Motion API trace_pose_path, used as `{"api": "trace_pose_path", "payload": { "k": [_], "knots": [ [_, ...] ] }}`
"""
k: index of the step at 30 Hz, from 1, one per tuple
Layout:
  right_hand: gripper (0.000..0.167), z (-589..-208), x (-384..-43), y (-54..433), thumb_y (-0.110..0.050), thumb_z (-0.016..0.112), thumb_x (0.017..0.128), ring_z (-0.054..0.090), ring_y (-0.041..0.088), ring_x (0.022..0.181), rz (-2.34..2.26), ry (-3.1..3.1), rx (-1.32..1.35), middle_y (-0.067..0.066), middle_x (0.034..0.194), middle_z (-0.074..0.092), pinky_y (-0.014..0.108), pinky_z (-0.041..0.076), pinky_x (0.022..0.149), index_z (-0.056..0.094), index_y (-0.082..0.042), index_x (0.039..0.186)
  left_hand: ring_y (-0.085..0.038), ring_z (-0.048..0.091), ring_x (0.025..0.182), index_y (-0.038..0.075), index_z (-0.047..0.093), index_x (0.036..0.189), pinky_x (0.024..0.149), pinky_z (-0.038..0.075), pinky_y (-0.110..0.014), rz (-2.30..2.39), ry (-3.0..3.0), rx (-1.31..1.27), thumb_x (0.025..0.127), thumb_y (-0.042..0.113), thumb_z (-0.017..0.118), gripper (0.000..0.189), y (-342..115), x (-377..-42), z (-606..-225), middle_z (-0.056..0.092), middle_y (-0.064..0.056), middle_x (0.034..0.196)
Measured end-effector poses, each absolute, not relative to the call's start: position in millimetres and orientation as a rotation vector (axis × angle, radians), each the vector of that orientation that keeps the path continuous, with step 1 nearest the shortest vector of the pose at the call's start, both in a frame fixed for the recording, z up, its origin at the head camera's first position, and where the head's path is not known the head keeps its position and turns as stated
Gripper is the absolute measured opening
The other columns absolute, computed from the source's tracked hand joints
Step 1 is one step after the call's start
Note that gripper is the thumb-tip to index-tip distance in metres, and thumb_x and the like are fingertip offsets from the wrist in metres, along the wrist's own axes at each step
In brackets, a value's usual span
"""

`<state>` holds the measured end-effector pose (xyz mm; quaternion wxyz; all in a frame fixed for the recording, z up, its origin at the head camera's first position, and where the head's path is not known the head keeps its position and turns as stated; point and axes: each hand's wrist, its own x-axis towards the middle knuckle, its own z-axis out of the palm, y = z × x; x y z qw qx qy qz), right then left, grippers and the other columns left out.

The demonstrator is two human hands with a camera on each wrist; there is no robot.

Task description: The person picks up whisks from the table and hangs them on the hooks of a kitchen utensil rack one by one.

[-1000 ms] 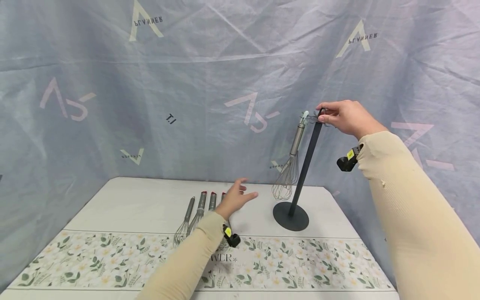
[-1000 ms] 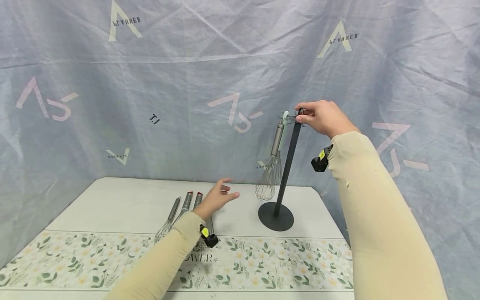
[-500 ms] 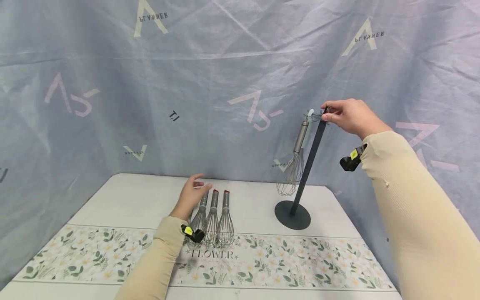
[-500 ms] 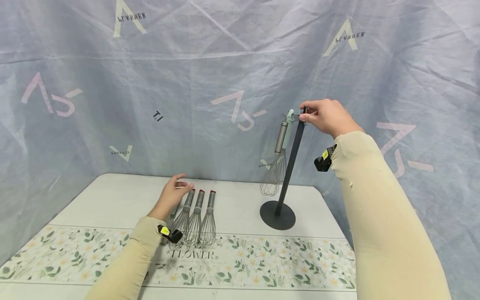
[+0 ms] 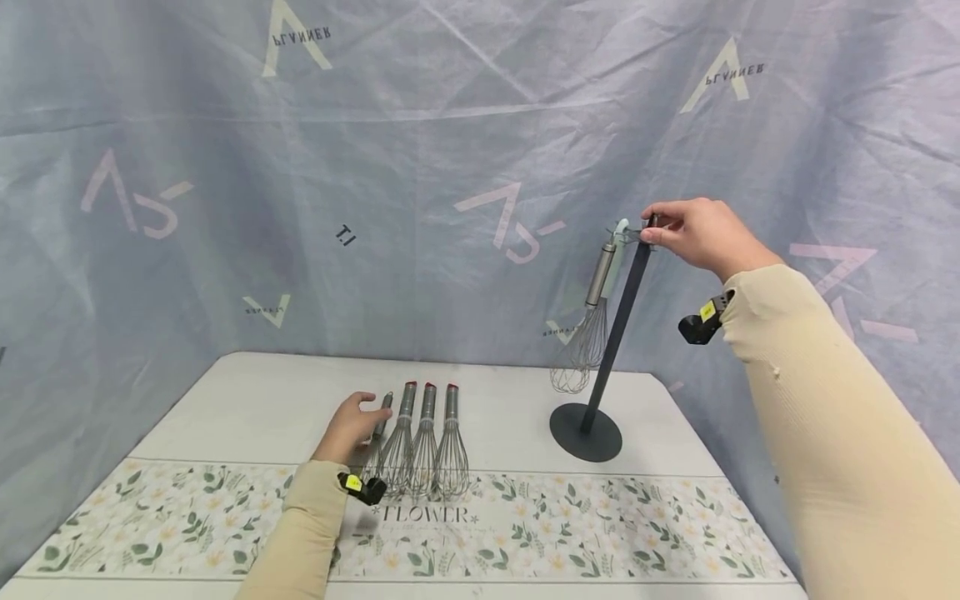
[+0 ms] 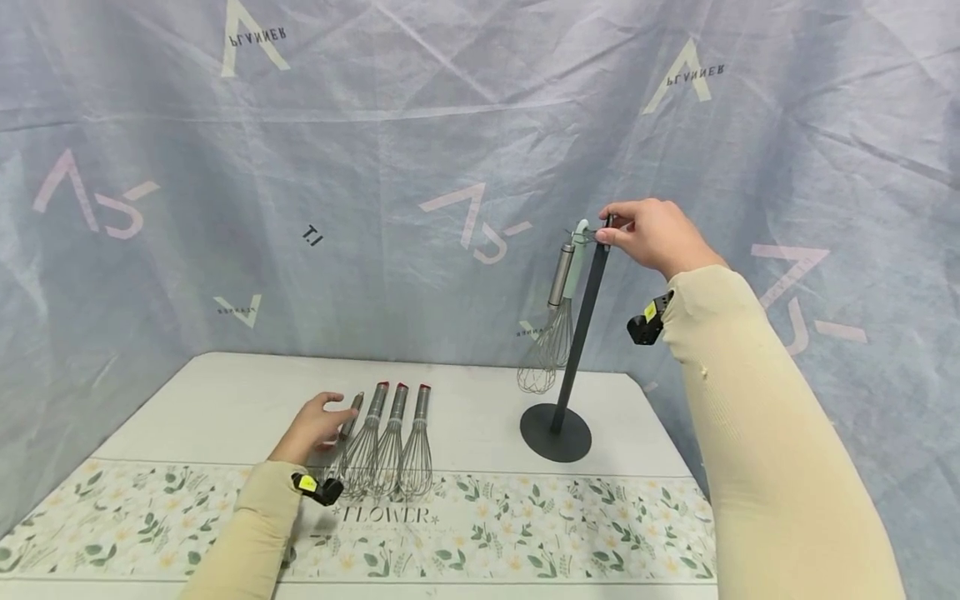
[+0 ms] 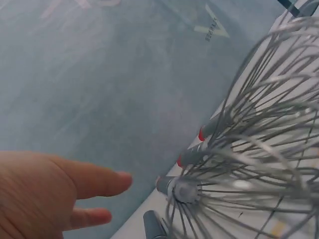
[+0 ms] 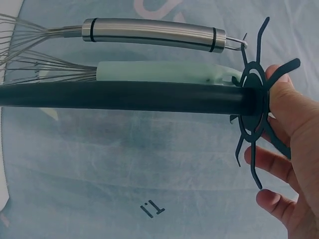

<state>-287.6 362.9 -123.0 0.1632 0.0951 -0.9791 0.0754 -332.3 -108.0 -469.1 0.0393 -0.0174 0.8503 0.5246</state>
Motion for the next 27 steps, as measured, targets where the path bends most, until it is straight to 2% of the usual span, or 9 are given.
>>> {"api": "trace_pose_path", "payload": {
  "k": [4,8,14,17,19,22,27],
  "knots": [
    [0.054,-125.3,-288.2,364.5,-0.044,0.059,0.102,0.058,0.039,0.11,0.259,-2.804,0.252,0.022,0.122,0.065,0.057,0.045,0.087,0.057,-0.008,0.142,-0.043,0.064,0.102,0.0,0.036,0.152,0.07,0.056,-0.045,1.571,2.539,-0.081,0.098,0.024,0.066,0.066,-115.3,-330.7,-474.7,0.052,-0.033,0.137],
    [0.056,-124.0,-288.2,365.9,-0.045,0.06,0.101,0.059,0.038,0.108,0.291,-2.795,0.224,0.022,0.122,0.065,0.056,0.046,0.086,0.057,-0.007,0.143,-0.036,0.064,0.089,-0.003,0.037,0.149,0.059,0.052,-0.038,1.547,2.469,-0.069,0.097,0.021,0.068,0.066,-118.7,-331.8,-474.0,0.057,-0.031,0.127],
    [0.057,-121.1,-289.7,362.4,-0.045,0.063,0.099,0.062,0.038,0.106,0.296,-2.793,0.201,0.021,0.122,0.068,0.056,0.046,0.086,0.058,-0.007,0.142,-0.026,0.06,0.07,-0.008,0.052,0.128,0.054,0.049,-0.036,1.479,2.476,-0.062,0.094,0.014,0.071,0.045,-116.5,-332.7,-472.8,0.064,-0.021,0.099],
    [0.058,-122.6,-289.8,362.1,-0.045,0.063,0.099,0.061,0.038,0.107,0.298,-2.799,0.199,0.022,0.122,0.068,0.057,0.046,0.087,0.058,-0.007,0.142,-0.024,0.058,0.064,-0.009,0.057,0.117,0.053,0.05,-0.035,1.445,2.528,-0.055,0.092,0.01,0.072,0.035,-114.9,-334.0,-475.7,0.066,-0.017,0.089],
    [0.058,-123.0,-290.0,361.7,-0.045,0.062,0.1,0.061,0.039,0.108,0.296,-2.801,0.202,0.022,0.122,0.068,0.057,0.046,0.088,0.058,-0.006,0.142,-0.024,0.058,0.061,-0.009,0.058,0.116,0.052,0.05,-0.035,1.443,2.538,-0.052,0.091,0.007,0.072,0.033,-114.5,-334.6,-476.0,0.066,-0.016,0.086],
    [0.058,-121.9,-290.0,361.5,-0.045,0.062,0.1,0.061,0.039,0.109,0.293,-2.801,0.208,0.023,0.123,0.067,0.057,0.046,0.088,0.057,-0.006,0.143,-0.022,0.055,0.057,-0.009,0.057,0.121,0.05,0.049,-0.034,1.492,2.502,-0.04,0.091,0.005,0.071,0.036,-115.2,-336.4,-475.9,0.067,-0.016,0.085],
    [0.059,-121.2,-291.0,361.8,-0.045,0.06,0.101,0.06,0.041,0.109,0.282,-2.799,0.201,0.024,0.125,0.065,0.058,0.046,0.087,0.055,-0.006,0.145,-0.015,0.043,0.048,-0.006,0.05,0.138,0.046,0.042,-0.03,1.622,2.385,-0.026,0.093,0.005,0.069,0.05,-119.0,-337.6,-479.3,0.069,-0.016,0.085]
  ]
}}
